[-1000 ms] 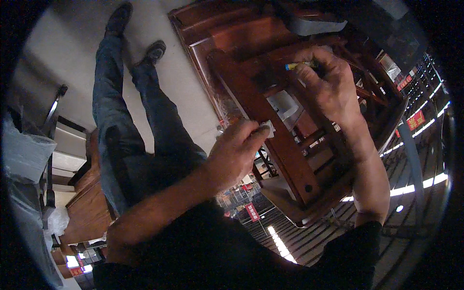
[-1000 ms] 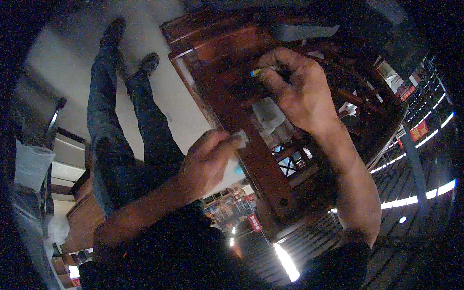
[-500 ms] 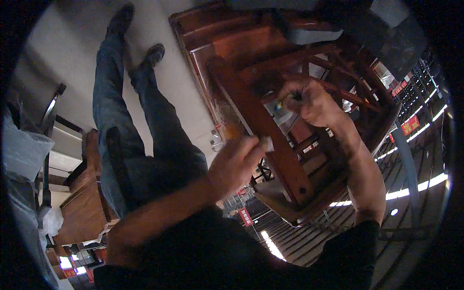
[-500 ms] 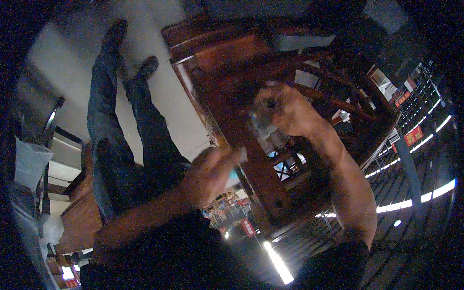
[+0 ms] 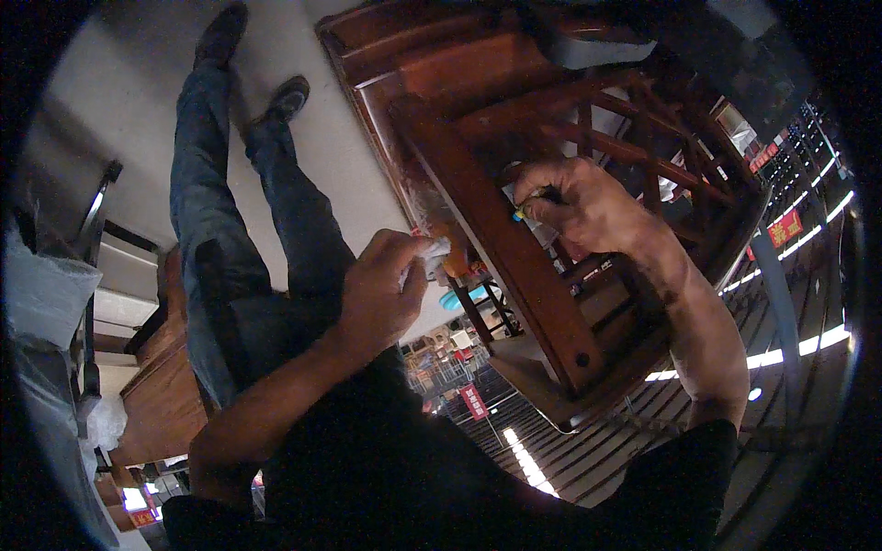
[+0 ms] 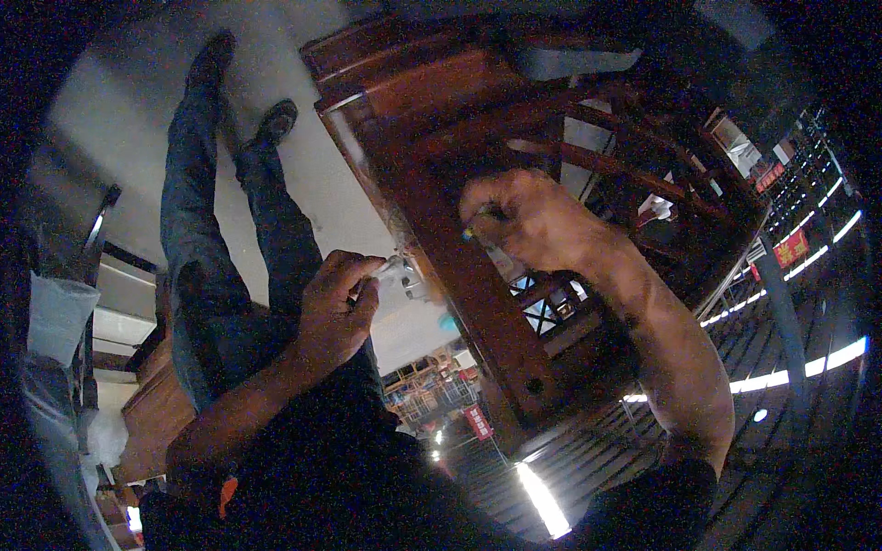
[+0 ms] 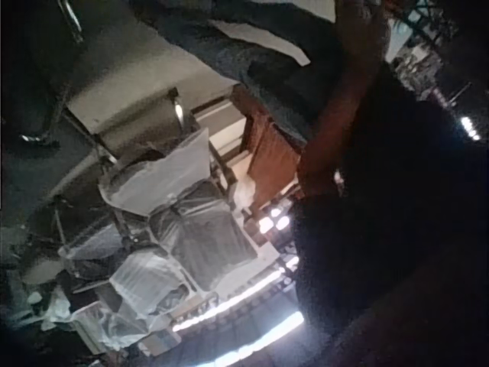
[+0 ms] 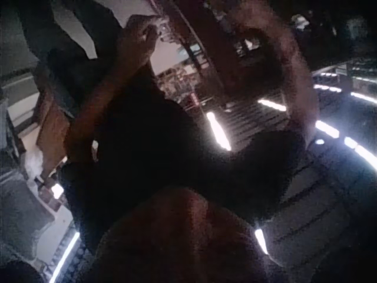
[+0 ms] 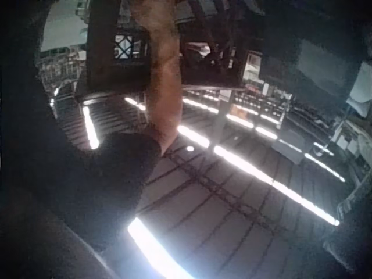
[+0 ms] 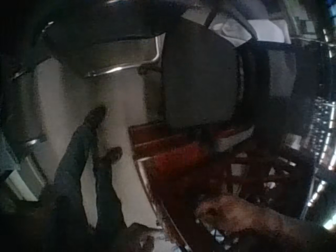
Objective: The person kneels and then stands to repair a wooden table. They use a small tool to apply a substance to the edges and legs, wiping the area with a cloth. The person moves around the table to treat different sections.
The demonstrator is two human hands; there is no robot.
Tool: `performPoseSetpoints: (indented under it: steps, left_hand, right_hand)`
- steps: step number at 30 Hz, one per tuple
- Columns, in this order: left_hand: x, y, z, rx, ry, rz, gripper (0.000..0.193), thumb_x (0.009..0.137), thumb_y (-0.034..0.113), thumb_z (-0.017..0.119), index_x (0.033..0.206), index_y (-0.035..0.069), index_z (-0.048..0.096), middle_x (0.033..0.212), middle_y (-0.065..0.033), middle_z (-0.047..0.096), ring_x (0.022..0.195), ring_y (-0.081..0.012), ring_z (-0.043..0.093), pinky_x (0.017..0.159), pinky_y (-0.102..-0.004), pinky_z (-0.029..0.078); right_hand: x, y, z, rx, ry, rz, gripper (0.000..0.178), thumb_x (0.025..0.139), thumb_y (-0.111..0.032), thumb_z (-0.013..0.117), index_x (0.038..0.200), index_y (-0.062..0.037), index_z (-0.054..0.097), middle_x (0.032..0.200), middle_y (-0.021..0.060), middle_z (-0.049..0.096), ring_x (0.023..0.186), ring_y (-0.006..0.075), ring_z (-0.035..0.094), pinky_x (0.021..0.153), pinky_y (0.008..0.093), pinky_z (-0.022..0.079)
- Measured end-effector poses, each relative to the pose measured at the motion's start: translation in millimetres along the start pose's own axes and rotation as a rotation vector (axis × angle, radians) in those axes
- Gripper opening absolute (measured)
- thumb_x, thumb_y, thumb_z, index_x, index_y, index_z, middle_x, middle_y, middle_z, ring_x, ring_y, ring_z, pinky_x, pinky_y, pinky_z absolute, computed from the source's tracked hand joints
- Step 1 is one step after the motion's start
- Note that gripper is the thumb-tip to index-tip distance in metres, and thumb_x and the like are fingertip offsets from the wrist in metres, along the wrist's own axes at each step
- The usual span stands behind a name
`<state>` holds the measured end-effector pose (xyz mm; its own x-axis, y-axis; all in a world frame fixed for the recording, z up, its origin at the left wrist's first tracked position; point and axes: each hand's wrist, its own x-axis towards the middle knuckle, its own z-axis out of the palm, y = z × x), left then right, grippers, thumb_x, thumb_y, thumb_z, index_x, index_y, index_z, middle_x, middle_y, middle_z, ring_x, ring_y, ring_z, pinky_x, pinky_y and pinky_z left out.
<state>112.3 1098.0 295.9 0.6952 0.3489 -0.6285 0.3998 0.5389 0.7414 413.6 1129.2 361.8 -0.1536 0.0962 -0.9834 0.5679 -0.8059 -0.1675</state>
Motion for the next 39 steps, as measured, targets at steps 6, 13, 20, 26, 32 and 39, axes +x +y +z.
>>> performPoseSetpoints:
  steps: [6, 13, 20, 26, 32, 39]
  left_hand:
    - [-1, -1, 9, -0.021, 0.011, 0.048, 0.024, 0.09, -0.002, 0.064, 0.114, 0.001, 0.065, 0.102, -0.0167, 0.063, 0.089, -0.0267, 0.066, 0.077, -0.037, 0.054]
    - [2, 0, 7, -0.062, 0.032, 0.026, 0.025, 0.09, -0.002, 0.065, 0.114, 0.002, 0.065, 0.103, -0.0143, 0.062, 0.082, -0.0234, 0.061, 0.075, -0.0351, 0.053]
    - [5, 0, 5, -0.031, 0.049, 0.067, 0.026, 0.089, -0.002, 0.066, 0.114, 0.002, 0.066, 0.1, -0.0147, 0.064, 0.083, -0.0235, 0.062, 0.075, -0.0348, 0.053]
    - [8, 3, 7, -0.045, 0.065, 0.035, 0.025, 0.089, -0.002, 0.066, 0.114, 0.002, 0.066, 0.1, -0.0147, 0.065, 0.081, -0.0222, 0.063, 0.073, -0.0333, 0.053]
    - [10, 3, 2, -0.045, 0.061, 0.055, 0.025, 0.089, -0.001, 0.065, 0.115, 0.002, 0.066, 0.101, -0.0139, 0.064, 0.079, -0.0216, 0.062, 0.073, -0.0327, 0.053]
    - [13, 1, 2, -0.025, 0.067, 0.079, 0.025, 0.09, 0.0, 0.065, 0.115, 0.002, 0.066, 0.101, -0.0134, 0.064, 0.079, -0.0217, 0.062, 0.073, -0.0335, 0.053]
  right_hand:
    - [3, 9, 4, -0.103, 0.032, -0.116, 0.013, 0.092, -0.015, 0.065, 0.096, -0.0038, 0.068, 0.09, 0.0179, 0.07, 0.089, 0.0356, 0.069, 0.082, 0.0439, 0.054]
    - [3, 6, 7, -0.115, 0.076, -0.125, 0.014, 0.092, -0.017, 0.064, 0.095, -0.0038, 0.067, 0.093, 0.0185, 0.07, 0.093, 0.0404, 0.068, 0.084, 0.0476, 0.054]
    - [0, -3, 6, -0.16, 0.102, -0.116, 0.011, 0.091, -0.014, 0.064, 0.095, -0.0039, 0.067, 0.092, 0.0202, 0.069, 0.093, 0.042, 0.067, 0.083, 0.0481, 0.054]
    - [3, 5, 7, -0.138, 0.101, -0.149, 0.011, 0.091, -0.014, 0.064, 0.095, -0.0043, 0.067, 0.092, 0.0212, 0.068, 0.092, 0.0428, 0.066, 0.082, 0.0498, 0.053]
    - [-1, -6, 6, -0.164, 0.099, -0.068, 0.012, 0.091, -0.015, 0.064, 0.095, -0.0043, 0.068, 0.091, 0.0223, 0.069, 0.09, 0.0434, 0.067, 0.081, 0.0502, 0.053]
    - [-1, -6, 4, -0.16, 0.102, -0.088, 0.013, 0.091, -0.016, 0.064, 0.094, -0.0036, 0.068, 0.092, 0.0227, 0.069, 0.092, 0.0431, 0.067, 0.083, 0.0509, 0.053]
